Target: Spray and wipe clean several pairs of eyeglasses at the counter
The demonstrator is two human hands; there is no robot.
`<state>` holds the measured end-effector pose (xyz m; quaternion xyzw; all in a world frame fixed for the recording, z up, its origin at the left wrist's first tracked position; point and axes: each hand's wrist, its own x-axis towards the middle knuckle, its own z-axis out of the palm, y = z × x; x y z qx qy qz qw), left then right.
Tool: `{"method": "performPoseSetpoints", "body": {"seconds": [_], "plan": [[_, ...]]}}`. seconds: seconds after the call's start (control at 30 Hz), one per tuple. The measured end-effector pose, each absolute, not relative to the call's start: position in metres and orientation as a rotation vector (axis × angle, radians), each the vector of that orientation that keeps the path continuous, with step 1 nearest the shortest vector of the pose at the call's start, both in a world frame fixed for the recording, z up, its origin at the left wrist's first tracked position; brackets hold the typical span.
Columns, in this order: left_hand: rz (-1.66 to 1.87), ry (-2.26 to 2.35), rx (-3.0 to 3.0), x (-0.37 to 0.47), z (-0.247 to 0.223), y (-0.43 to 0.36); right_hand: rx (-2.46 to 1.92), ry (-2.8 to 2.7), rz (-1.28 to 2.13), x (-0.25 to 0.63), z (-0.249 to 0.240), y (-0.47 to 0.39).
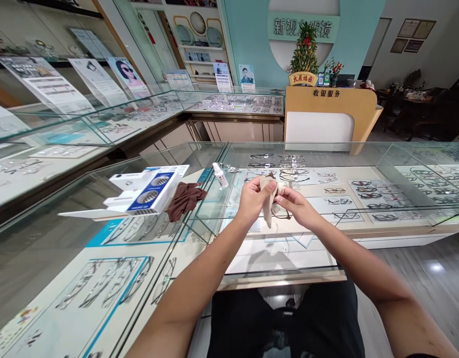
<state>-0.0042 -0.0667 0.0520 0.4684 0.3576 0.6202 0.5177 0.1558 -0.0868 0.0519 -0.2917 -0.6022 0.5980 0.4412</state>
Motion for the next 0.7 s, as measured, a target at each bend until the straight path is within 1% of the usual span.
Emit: {"method": "performPoseSetpoints", "body": {"seconds": [0.13, 0.23, 0.47, 0.7], "plan": [[1.469, 0.790, 1.076, -0.006, 0.045, -0.059, -0.726, -1.485, 1.477, 0.155, 0.052, -0.085], [1.369, 0.679, 1.114, -0.012, 0.042, -0.054, -0.742, -1.445, 1.493, 0.157, 0.052, -0.084], [1.222, 0.563, 1.115, -0.022, 0.049, -0.053, -0.723, -1.313, 1.551, 0.159, 0.047, -0.080], [1.364, 0.703, 1.230, -0.013, 0.053, -0.063, -0.692, -1.303, 1.581, 0.156, 0.040, -0.081]]}}
